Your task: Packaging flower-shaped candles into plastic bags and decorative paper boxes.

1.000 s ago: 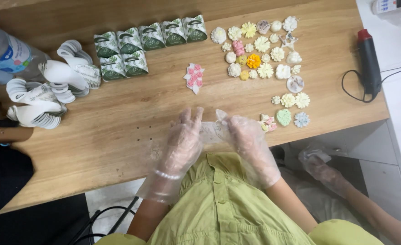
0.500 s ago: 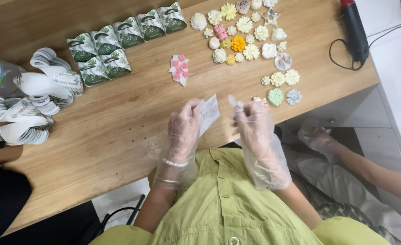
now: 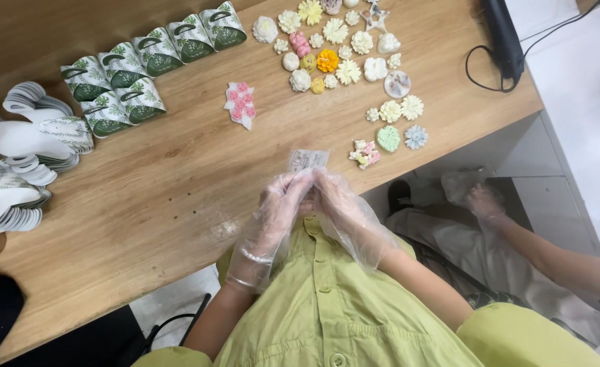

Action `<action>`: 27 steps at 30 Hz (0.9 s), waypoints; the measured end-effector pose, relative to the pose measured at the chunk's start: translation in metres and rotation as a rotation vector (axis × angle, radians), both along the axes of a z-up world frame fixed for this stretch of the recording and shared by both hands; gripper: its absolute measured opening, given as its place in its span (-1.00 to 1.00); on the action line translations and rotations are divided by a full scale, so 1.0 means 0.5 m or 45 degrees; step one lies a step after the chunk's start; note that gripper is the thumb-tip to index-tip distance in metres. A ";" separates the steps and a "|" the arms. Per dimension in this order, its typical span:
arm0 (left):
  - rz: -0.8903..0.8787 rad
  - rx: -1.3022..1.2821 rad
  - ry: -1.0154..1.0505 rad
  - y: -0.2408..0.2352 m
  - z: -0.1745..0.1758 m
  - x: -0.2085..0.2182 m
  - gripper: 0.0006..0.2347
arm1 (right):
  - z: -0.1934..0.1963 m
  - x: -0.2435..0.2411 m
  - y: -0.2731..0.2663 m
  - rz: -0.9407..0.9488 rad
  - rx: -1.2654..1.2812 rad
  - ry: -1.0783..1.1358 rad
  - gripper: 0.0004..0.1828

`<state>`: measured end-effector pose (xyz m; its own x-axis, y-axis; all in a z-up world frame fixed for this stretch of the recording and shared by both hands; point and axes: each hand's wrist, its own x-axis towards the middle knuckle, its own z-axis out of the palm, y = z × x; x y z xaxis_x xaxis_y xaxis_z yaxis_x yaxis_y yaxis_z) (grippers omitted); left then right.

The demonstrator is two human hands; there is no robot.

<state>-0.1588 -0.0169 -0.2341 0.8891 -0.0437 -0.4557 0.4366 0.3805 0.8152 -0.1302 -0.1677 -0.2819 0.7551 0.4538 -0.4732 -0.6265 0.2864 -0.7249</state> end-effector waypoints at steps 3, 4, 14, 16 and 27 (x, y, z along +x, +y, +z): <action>0.116 -0.125 0.056 -0.016 -0.041 0.001 -0.76 | -0.053 0.010 -0.025 -0.008 0.078 -0.027 -0.46; 0.131 -0.122 0.057 -0.021 -0.042 0.003 -0.76 | -0.054 0.016 -0.030 0.007 0.081 -0.024 -0.46; 0.352 -0.274 -0.061 -0.060 -0.134 0.017 -0.87 | 0.068 0.074 -0.048 0.151 -0.165 -0.257 -0.60; 0.301 -0.190 -0.072 -0.060 -0.146 0.016 -0.83 | 0.083 0.077 -0.050 0.225 -0.238 -0.334 -0.62; 0.268 -0.186 -0.050 -0.027 -0.079 0.035 -0.83 | 0.281 0.104 -0.004 0.733 -0.654 -0.897 -0.68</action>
